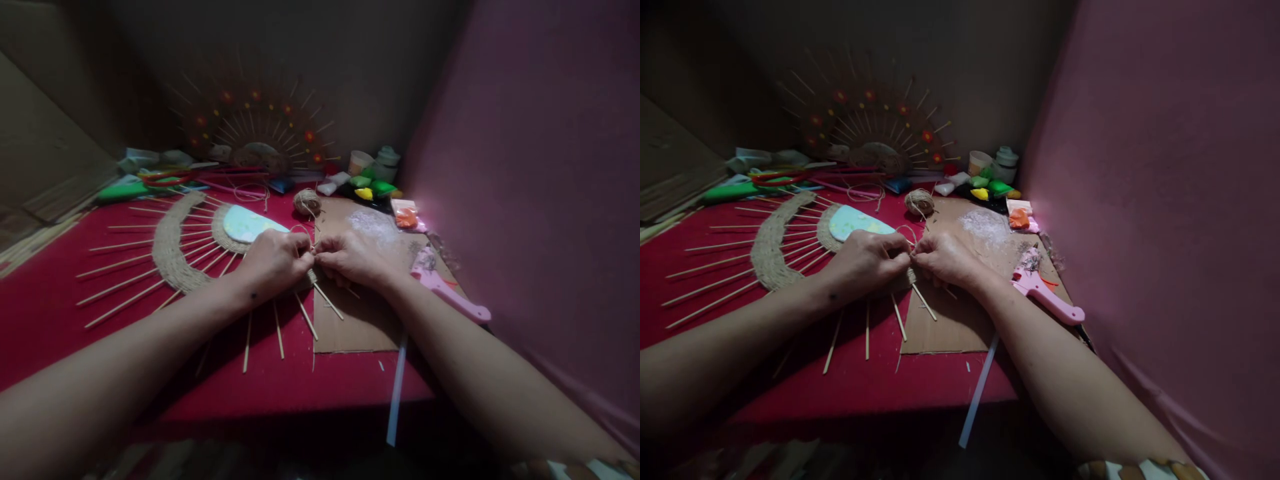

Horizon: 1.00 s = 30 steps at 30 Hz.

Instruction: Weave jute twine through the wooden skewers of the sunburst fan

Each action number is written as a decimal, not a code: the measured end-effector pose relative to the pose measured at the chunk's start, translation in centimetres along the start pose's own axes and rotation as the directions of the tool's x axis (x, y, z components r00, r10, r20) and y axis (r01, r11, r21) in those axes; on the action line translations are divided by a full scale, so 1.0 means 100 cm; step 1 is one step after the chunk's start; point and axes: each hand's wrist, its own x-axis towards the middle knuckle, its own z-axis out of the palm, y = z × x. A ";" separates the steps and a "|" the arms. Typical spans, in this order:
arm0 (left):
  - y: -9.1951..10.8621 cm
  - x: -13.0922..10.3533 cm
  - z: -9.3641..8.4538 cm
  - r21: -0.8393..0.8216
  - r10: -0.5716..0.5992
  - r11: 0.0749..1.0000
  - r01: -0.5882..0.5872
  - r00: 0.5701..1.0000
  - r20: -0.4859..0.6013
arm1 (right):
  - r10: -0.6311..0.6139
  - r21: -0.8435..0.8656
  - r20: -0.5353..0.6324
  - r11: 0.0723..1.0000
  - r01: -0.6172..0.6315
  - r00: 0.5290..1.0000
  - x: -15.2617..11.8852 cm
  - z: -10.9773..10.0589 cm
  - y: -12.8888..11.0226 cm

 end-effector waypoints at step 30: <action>-0.020 -0.002 -0.005 -0.096 0.196 0.977 -0.192 0.980 0.033 | 0.033 0.030 -0.001 0.999 -0.033 0.999 -0.004 0.000 -0.003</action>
